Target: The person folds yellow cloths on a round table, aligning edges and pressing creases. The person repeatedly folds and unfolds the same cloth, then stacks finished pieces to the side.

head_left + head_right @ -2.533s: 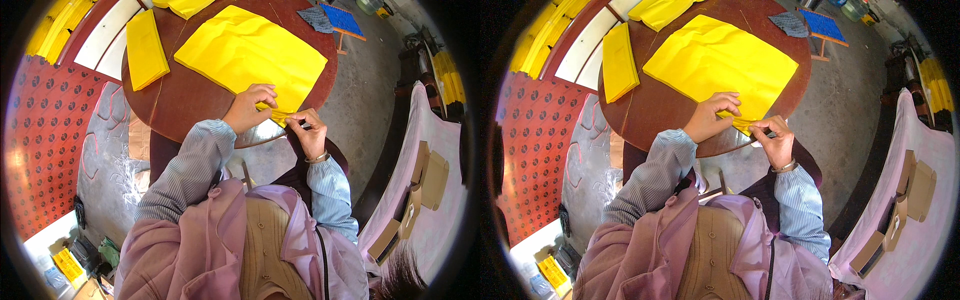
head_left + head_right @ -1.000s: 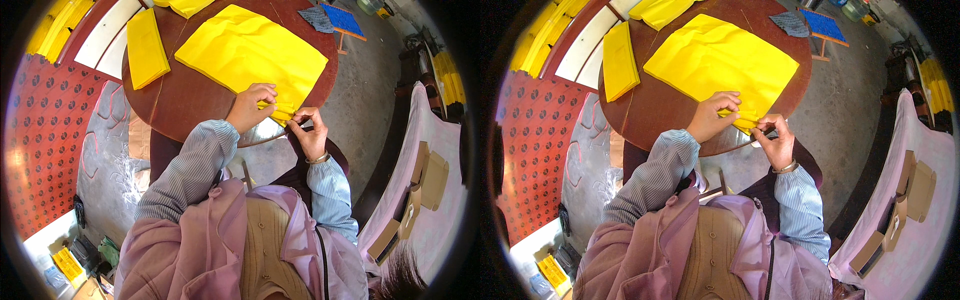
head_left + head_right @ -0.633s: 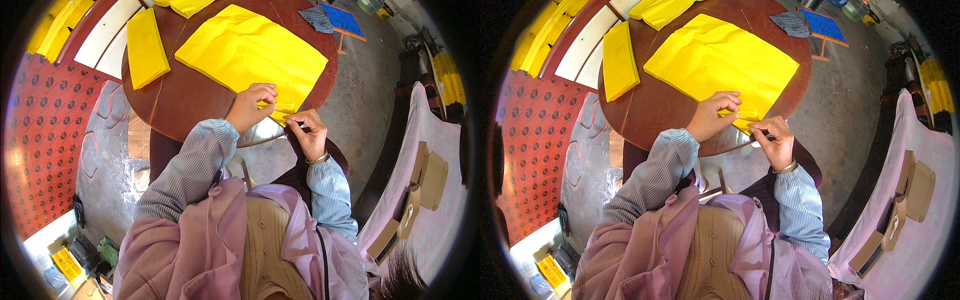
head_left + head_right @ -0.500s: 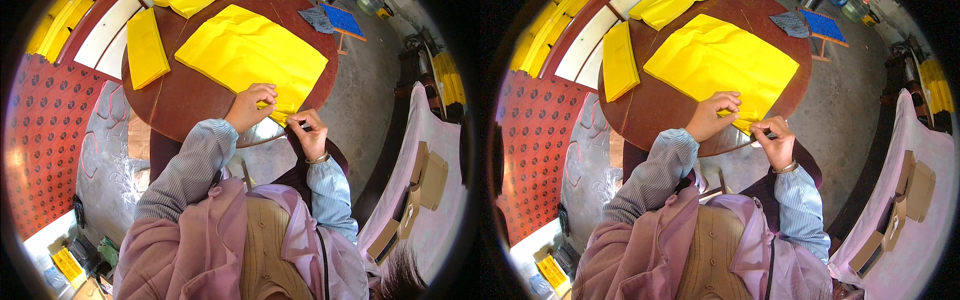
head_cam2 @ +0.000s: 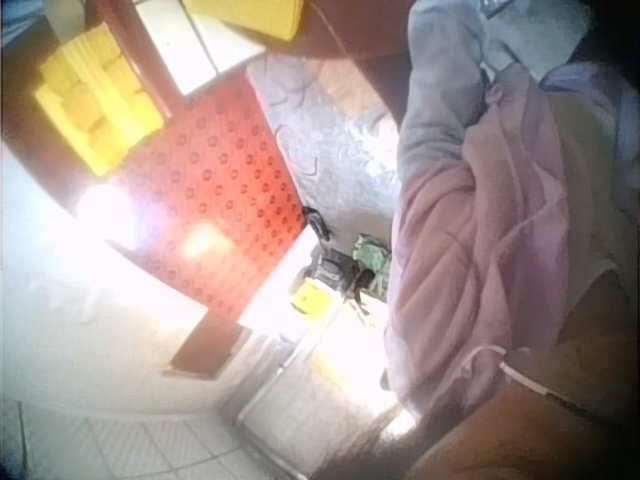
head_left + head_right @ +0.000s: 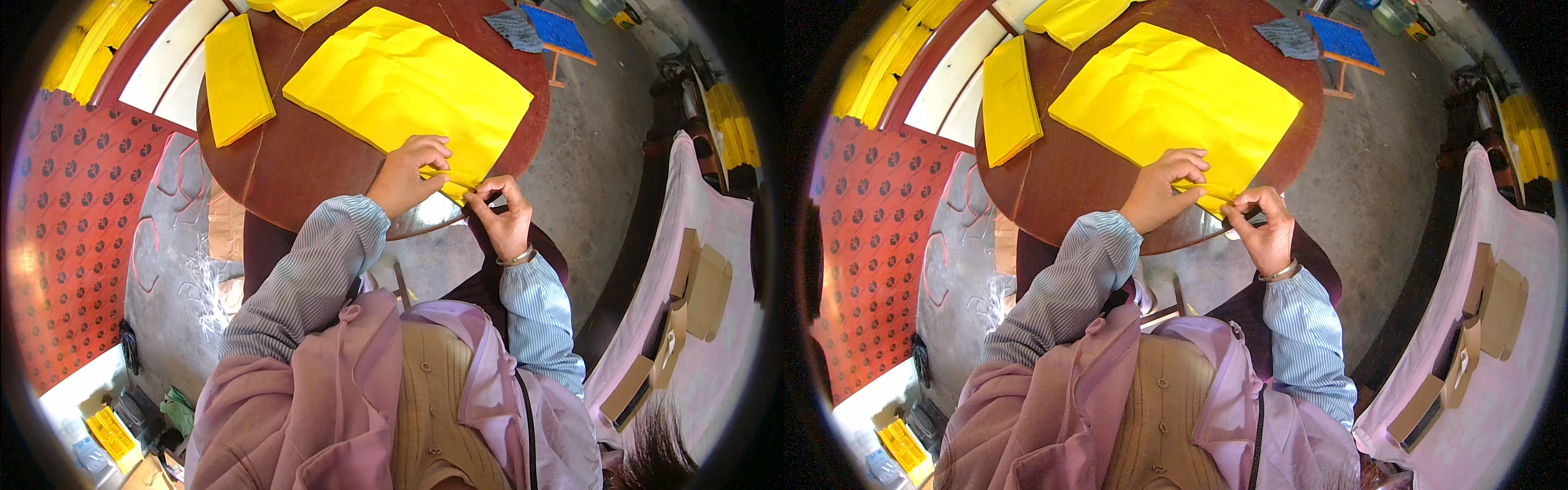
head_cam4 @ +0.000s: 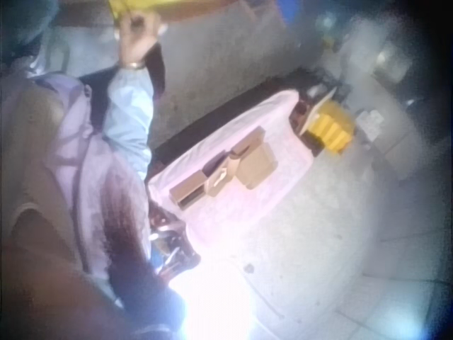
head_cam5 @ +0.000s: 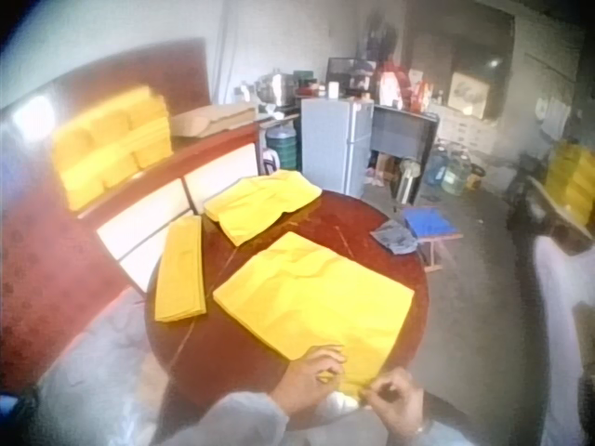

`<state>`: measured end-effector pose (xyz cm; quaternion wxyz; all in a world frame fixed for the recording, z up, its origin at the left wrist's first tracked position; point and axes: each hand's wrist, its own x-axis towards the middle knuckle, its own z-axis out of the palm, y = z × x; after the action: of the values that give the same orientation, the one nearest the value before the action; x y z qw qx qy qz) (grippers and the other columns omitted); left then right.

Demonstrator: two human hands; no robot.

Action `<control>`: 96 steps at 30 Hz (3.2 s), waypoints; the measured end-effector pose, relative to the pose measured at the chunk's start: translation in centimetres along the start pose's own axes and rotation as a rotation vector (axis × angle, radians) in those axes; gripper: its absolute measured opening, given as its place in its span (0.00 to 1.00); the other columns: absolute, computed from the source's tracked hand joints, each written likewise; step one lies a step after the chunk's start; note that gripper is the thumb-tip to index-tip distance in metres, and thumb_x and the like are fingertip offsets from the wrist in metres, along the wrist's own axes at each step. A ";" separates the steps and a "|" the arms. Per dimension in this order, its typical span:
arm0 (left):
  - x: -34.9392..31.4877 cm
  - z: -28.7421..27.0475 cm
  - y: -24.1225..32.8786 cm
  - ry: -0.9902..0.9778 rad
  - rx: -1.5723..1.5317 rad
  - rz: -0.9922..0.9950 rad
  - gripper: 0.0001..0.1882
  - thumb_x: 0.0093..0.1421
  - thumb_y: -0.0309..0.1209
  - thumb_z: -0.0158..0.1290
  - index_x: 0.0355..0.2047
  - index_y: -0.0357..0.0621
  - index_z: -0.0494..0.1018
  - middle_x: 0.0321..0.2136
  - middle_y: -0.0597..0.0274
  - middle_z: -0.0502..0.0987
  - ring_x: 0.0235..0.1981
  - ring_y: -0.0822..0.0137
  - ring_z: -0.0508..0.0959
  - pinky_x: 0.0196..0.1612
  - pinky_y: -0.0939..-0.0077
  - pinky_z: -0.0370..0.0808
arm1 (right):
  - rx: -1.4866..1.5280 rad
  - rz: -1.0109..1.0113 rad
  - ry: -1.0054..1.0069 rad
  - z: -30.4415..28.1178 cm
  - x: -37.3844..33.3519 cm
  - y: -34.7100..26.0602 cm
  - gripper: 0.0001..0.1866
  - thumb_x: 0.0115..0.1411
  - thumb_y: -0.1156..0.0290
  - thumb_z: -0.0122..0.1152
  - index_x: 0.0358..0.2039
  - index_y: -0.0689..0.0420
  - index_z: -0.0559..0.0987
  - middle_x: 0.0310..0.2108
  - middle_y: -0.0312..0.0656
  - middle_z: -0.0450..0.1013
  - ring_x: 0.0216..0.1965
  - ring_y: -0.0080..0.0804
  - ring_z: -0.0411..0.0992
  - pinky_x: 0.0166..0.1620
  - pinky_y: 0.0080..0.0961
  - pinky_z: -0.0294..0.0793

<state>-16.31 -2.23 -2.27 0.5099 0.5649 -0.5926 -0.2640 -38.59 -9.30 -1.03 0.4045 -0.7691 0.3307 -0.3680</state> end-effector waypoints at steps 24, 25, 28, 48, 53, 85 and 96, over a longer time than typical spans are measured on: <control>0.0 -0.2 0.5 0.000 0.023 0.021 0.09 0.57 0.21 0.67 0.37 0.41 0.79 0.50 0.54 0.82 0.63 0.54 0.78 0.64 0.64 0.75 | -0.034 -0.024 0.009 0.2 0.4 -0.5 0.07 0.55 0.77 0.79 0.32 0.58 0.86 0.29 0.35 0.80 0.31 0.28 0.75 0.38 0.28 0.73; 0.0 0.0 0.5 0.018 0.017 0.009 0.09 0.57 0.21 0.67 0.37 0.40 0.79 0.50 0.54 0.82 0.63 0.54 0.78 0.64 0.64 0.75 | 0.011 0.005 0.011 0.1 0.3 -0.6 0.07 0.55 0.77 0.79 0.32 0.58 0.85 0.30 0.36 0.80 0.31 0.29 0.75 0.39 0.28 0.73; -0.1 0.2 0.3 0.028 -0.013 -0.043 0.08 0.58 0.22 0.66 0.37 0.40 0.79 0.50 0.54 0.83 0.62 0.55 0.79 0.64 0.65 0.75 | -0.066 -0.072 -0.032 -0.3 0.3 -0.7 0.07 0.55 0.77 0.78 0.33 0.58 0.86 0.31 0.36 0.80 0.31 0.30 0.75 0.39 0.28 0.73; -0.1 -0.2 0.3 -0.010 0.023 0.016 0.09 0.57 0.22 0.67 0.37 0.41 0.79 0.50 0.53 0.82 0.63 0.53 0.78 0.65 0.64 0.74 | -0.043 -0.018 -0.011 0.0 0.3 -0.5 0.08 0.55 0.78 0.79 0.33 0.59 0.86 0.30 0.36 0.79 0.31 0.27 0.75 0.39 0.26 0.74; 0.0 0.0 0.1 0.017 -0.050 -0.056 0.08 0.58 0.22 0.67 0.36 0.40 0.79 0.50 0.53 0.83 0.62 0.54 0.78 0.64 0.65 0.75 | -0.117 -0.121 -0.029 -0.3 0.6 -0.7 0.07 0.54 0.78 0.79 0.33 0.59 0.87 0.29 0.36 0.80 0.31 0.29 0.75 0.39 0.28 0.73; -0.1 0.2 0.1 0.018 -0.019 -0.023 0.09 0.57 0.21 0.67 0.36 0.40 0.78 0.49 0.52 0.82 0.63 0.53 0.78 0.64 0.64 0.75 | -0.081 -0.119 -0.102 -1.2 0.2 -1.0 0.14 0.52 0.81 0.77 0.39 0.58 0.85 0.36 0.38 0.80 0.38 0.34 0.77 0.43 0.30 0.76; 0.0 0.0 -0.1 0.018 -0.029 -0.003 0.08 0.59 0.21 0.66 0.37 0.39 0.79 0.48 0.52 0.83 0.62 0.53 0.79 0.64 0.64 0.74 | -0.155 -0.225 -0.164 -1.4 0.8 -0.5 0.11 0.54 0.79 0.76 0.39 0.57 0.89 0.35 0.39 0.82 0.39 0.37 0.77 0.45 0.33 0.76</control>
<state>-16.31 -2.28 -2.37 0.5230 0.5607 -0.5832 -0.2683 -39.23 -10.23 0.20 0.3259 -0.8576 0.2359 -0.3205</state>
